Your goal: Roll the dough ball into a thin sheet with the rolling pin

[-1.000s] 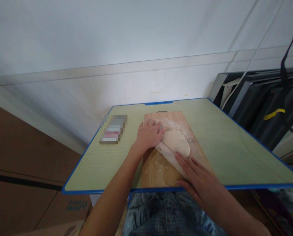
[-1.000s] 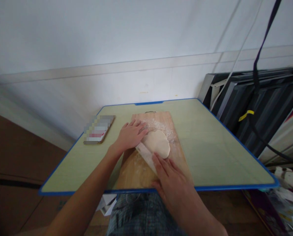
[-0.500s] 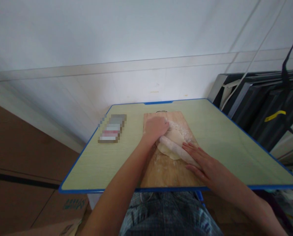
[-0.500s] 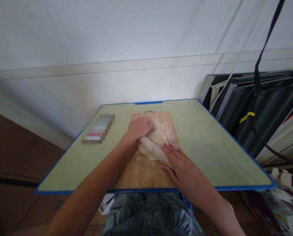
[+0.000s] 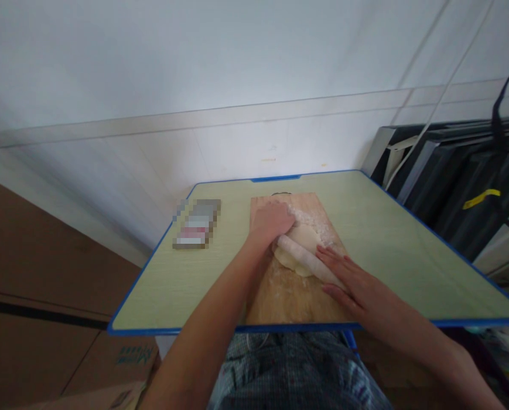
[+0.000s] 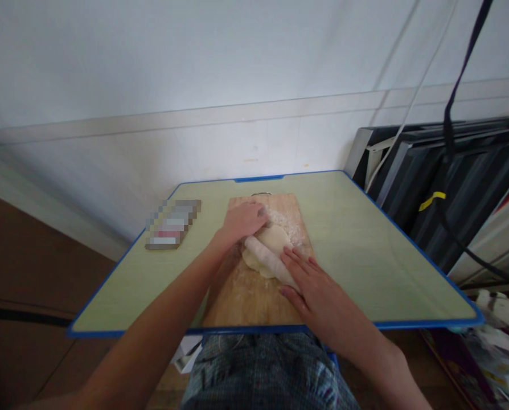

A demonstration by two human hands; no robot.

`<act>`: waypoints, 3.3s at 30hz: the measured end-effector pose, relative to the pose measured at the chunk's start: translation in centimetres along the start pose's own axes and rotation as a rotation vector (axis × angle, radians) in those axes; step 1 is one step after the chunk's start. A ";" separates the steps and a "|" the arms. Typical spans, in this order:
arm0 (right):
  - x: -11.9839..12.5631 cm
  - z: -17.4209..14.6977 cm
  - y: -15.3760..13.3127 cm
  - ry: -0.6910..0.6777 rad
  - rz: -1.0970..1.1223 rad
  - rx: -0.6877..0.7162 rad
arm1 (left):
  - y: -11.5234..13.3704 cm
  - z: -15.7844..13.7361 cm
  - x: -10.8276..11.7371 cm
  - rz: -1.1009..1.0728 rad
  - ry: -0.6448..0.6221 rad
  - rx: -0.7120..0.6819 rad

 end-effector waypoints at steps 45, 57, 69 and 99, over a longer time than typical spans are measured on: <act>2.1 2.5 2.2 0.054 -0.346 0.135 | -0.6 -2.3 -1.0 0.052 -0.030 -0.225; -1.4 10.8 9.5 -0.221 -0.229 -0.073 | -1.9 -1.4 0.0 -0.126 -0.013 0.007; -0.3 6.7 7.4 -0.106 -0.217 -0.091 | -1.3 -2.9 0.2 -0.079 -0.036 -0.011; 0.7 5.5 5.6 -0.008 -0.251 -0.101 | -2.0 -3.8 -0.3 -0.038 -0.028 0.034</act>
Point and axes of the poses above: each hand's wrist, its own z-axis towards the middle knuckle, its own x-axis out of the back of the hand, y = z × x, the point moved 9 cm from there along z, towards the middle knuckle, and after that the axes turned 2 degrees about -y, right-handed, at the moved point
